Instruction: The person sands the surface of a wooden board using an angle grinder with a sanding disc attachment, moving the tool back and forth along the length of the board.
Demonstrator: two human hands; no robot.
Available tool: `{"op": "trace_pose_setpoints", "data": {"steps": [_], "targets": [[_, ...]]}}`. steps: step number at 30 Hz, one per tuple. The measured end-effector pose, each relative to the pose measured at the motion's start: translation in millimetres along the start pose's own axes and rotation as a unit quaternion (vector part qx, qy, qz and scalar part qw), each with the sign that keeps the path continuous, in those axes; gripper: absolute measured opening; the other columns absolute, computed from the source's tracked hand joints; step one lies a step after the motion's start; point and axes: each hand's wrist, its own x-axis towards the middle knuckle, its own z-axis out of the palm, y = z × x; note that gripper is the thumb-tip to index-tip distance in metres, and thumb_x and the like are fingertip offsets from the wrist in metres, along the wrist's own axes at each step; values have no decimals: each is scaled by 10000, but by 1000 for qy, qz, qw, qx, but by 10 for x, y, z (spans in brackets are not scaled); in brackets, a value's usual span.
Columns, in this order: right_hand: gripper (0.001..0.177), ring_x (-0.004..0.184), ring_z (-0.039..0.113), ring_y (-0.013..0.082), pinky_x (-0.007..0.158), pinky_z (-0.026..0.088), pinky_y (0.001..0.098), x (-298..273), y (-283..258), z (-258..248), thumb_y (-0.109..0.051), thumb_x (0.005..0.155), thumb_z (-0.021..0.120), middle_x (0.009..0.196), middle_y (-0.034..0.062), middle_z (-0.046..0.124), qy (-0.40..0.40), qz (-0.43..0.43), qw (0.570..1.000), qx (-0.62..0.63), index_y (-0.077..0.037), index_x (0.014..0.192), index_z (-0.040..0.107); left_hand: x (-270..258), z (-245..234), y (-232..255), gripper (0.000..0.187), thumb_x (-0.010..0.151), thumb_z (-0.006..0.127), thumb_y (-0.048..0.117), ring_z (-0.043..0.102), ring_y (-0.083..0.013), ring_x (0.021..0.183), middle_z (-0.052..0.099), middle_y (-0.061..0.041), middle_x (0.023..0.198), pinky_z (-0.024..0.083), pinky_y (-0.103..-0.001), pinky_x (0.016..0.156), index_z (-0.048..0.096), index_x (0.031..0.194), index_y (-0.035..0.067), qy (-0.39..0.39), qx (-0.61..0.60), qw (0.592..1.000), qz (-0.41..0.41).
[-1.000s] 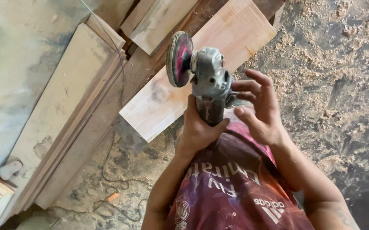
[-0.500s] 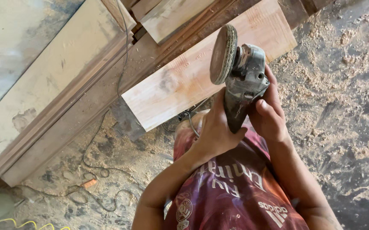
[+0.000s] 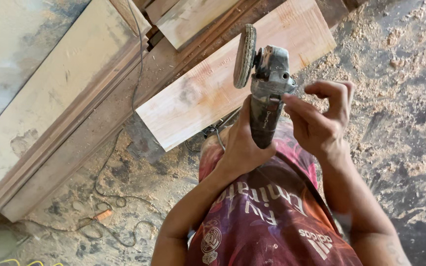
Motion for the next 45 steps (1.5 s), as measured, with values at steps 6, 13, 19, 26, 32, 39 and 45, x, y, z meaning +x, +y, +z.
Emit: {"op": "trace_pose_setpoints", "data": {"steps": [6,13,19,26,32,39,45], "targets": [[203,993,543,249,859,454,419,61,110,23,-77,872,917,1049,71,605,-10,-38,998,42,-111,1013,774,-18,7,-3,1085,732,827,191,635,-441,1241,562,-320,1396,533,-484,1032,206,1592,-38,-10,37,999,1],[215,1224,446,311,1062,389,453,131,232,-200,-173,854,904,1183,84,555,-194,-50,979,25,-80,945,732,-23,20,34,1045,740,821,199,656,-430,1230,590,-282,1392,548,-476,1028,252,1594,6,-6,14,1000,0],[205,1224,446,328,1035,356,514,128,166,-185,-196,834,899,1118,74,539,-132,-57,989,38,-91,926,749,-53,28,35,1019,762,824,191,650,-429,1264,596,-282,1394,540,-479,1063,266,1595,8,8,21,1000,5],[149,1094,526,278,966,427,471,-42,88,150,-162,838,896,1074,29,567,36,-28,998,35,-133,904,764,-31,-35,38,1042,773,804,203,669,-423,1211,594,-294,1367,554,-478,1020,209,1600,-22,-5,12,1000,-23],[731,1279,542,262,1113,489,451,-40,-50,166,-244,911,778,1357,130,494,5,342,807,481,-110,1508,380,-45,-50,-25,1060,787,821,193,651,-441,1243,564,-311,1398,556,-481,1041,189,1609,-25,32,21,999,31],[788,1396,460,269,1226,404,445,-107,-307,560,-198,1075,607,1524,173,407,1,400,654,642,-74,1670,105,23,36,-92,1073,741,811,148,648,-484,1124,572,-322,1300,562,-541,902,185,1588,-55,43,91,995,8],[633,1399,515,248,1206,451,393,-440,251,1039,-402,1151,446,1556,124,451,63,494,693,521,-107,1612,127,313,269,-349,1118,730,823,164,679,-471,927,571,-333,1204,599,-534,767,133,1581,-62,21,116,993,-22]]}}
